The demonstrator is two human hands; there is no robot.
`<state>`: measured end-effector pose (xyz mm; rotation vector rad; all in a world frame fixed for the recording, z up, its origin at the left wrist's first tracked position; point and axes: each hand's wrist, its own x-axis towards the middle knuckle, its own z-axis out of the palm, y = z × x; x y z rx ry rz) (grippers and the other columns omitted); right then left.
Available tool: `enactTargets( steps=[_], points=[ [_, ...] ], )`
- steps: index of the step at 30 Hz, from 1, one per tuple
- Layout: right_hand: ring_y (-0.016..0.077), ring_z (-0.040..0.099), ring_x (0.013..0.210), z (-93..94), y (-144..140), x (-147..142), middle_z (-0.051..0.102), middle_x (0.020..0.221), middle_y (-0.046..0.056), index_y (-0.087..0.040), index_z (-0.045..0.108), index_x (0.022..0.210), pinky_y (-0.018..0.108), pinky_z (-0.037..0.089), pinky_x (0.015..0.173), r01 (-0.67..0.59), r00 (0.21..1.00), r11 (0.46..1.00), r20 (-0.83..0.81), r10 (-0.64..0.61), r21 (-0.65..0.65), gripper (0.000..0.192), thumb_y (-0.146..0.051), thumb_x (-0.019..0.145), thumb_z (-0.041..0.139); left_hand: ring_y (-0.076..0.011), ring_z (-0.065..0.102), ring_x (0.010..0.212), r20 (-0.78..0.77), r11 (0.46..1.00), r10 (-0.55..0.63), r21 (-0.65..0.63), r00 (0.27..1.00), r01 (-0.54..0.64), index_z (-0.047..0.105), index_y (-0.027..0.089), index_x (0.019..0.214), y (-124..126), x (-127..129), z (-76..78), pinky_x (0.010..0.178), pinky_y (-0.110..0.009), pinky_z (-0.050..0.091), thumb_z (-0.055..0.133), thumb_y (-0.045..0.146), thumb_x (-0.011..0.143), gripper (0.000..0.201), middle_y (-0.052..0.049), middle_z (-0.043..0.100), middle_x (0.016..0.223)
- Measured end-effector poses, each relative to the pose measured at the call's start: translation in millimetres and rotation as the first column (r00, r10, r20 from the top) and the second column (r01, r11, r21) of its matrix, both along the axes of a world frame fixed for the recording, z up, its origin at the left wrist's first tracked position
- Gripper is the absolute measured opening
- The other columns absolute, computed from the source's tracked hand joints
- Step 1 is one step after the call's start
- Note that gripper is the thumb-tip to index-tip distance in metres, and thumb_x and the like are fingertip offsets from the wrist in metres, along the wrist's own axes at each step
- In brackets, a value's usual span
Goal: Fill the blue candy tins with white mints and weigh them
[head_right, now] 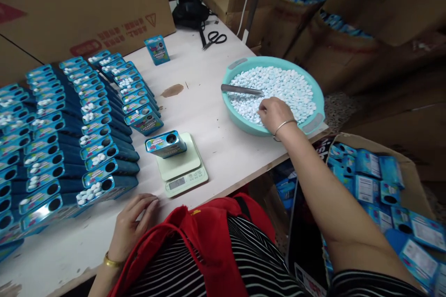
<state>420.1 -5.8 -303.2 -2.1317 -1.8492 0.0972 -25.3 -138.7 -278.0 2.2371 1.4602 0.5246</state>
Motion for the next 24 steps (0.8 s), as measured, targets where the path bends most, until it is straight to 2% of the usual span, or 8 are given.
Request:
enactTargets(
  steps=[3, 6, 11, 14, 18, 20, 22, 24],
  points=[
    [0.0257, 0.060, 0.078, -1.9, 7.5, 0.1, 0.067, 0.081, 0.011, -0.016, 0.067, 0.080, 0.034, 0.044, 0.071, -0.040, 0.999, 0.996, 0.001, 0.041, -0.074, 0.016, -0.018, 0.075, 0.053, -0.0153, 0.063, 0.083, 0.006, 1.000, -0.010, -0.004, 1.000, 0.010, 0.065, 0.019, 0.090, 0.5, -1.5, -3.3, 0.075, -0.027, 0.052, 0.049, 0.026, 0.091, 0.018, -0.006, 0.066, 0.089],
    [0.0260, 0.061, 0.080, -4.7, 12.2, 2.2, 0.068, 0.084, 0.012, -0.015, 0.069, 0.082, 0.034, 0.043, 0.071, -0.038, 0.998, 0.998, 0.043, 0.040, -0.042, 0.024, -0.013, 0.073, 0.047, -0.0158, 0.064, 0.083, 0.009, 1.000, -0.006, -0.005, 1.000, 0.006, 0.066, 0.020, 0.090, 0.4, -3.3, -5.6, 0.074, -0.026, 0.053, 0.048, 0.028, 0.091, 0.020, -0.006, 0.066, 0.089],
    [0.0215, 0.060, 0.070, -6.0, 14.3, 2.8, 0.067, 0.074, 0.008, -0.016, 0.069, 0.080, 0.030, 0.042, 0.064, -0.116, 0.993, 0.992, -0.023, 0.115, -0.057, 0.016, -0.021, 0.073, 0.055, -0.0164, 0.065, 0.081, 0.016, 1.000, 0.004, 0.007, 1.000, -0.004, 0.066, 0.021, 0.088, 1.2, -5.1, -8.7, 0.072, -0.026, 0.055, 0.047, 0.030, 0.091, 0.021, -0.006, 0.067, 0.088],
    [0.0193, 0.058, 0.067, -1.9, 16.6, -1.9, 0.065, 0.068, 0.005, -0.018, 0.066, 0.070, 0.028, 0.041, 0.064, -0.158, 0.987, 0.983, -0.046, 0.154, -0.097, 0.013, -0.014, 0.071, 0.054, -0.0165, 0.066, 0.079, 0.031, 0.999, 0.002, 0.054, 1.000, -0.004, 0.066, 0.022, 0.086, 2.6, -6.5, -11.2, 0.070, -0.025, 0.056, 0.047, 0.032, 0.091, 0.022, -0.005, 0.068, 0.086],
    [0.0219, 0.059, 0.075, 5.1, 18.4, -5.5, 0.065, 0.073, 0.009, -0.016, 0.063, 0.069, 0.031, 0.042, 0.071, -0.100, 0.993, 0.995, -0.057, 0.100, 0.002, 0.017, -0.009, 0.073, 0.048, -0.0166, 0.067, 0.078, 0.041, 0.992, 0.005, 0.122, 0.999, -0.010, 0.067, 0.023, 0.086, 4.2, -11.6, -19.7, 0.068, -0.023, 0.056, 0.048, 0.035, 0.091, 0.022, -0.004, 0.068, 0.085],
    [0.0232, 0.058, 0.078, 11.5, 15.6, -7.5, 0.064, 0.075, 0.010, -0.016, 0.062, 0.070, 0.034, 0.043, 0.074, -0.035, 0.991, 0.993, -0.121, 0.049, 0.112, 0.017, -0.010, 0.075, 0.047, -0.0164, 0.067, 0.078, 0.048, 0.987, 0.011, 0.159, 0.999, -0.019, 0.067, 0.024, 0.087, 4.6, -13.7, -25.0, 0.069, -0.023, 0.056, 0.049, 0.036, 0.090, 0.022, -0.004, 0.068, 0.085],
    [0.0224, 0.057, 0.076, 22.8, 9.4, -17.3, 0.062, 0.076, 0.008, -0.017, 0.062, 0.073, 0.036, 0.045, 0.074, 0.026, 0.956, 0.977, -0.290, 0.038, 0.214, 0.013, -0.014, 0.077, 0.050, -0.0159, 0.067, 0.078, 0.052, 0.984, 0.020, 0.175, 0.998, -0.029, 0.066, 0.024, 0.087, 4.8, -13.9, -28.3, 0.069, -0.022, 0.056, 0.050, 0.036, 0.089, 0.021, -0.004, 0.068, 0.085],
    [0.0200, 0.057, 0.070, 39.6, 0.5, -40.2, 0.062, 0.076, 0.006, -0.019, 0.063, 0.078, 0.036, 0.046, 0.071, 0.048, 0.832, 0.964, -0.545, 0.106, 0.261, 0.008, -0.023, 0.079, 0.056, -0.0152, 0.066, 0.077, 0.049, 0.986, 0.029, 0.160, 0.998, -0.037, 0.066, 0.024, 0.085, 5.2, -12.0, -28.8, 0.069, -0.022, 0.055, 0.050, 0.036, 0.089, 0.020, -0.003, 0.067, 0.085]
  ],
)
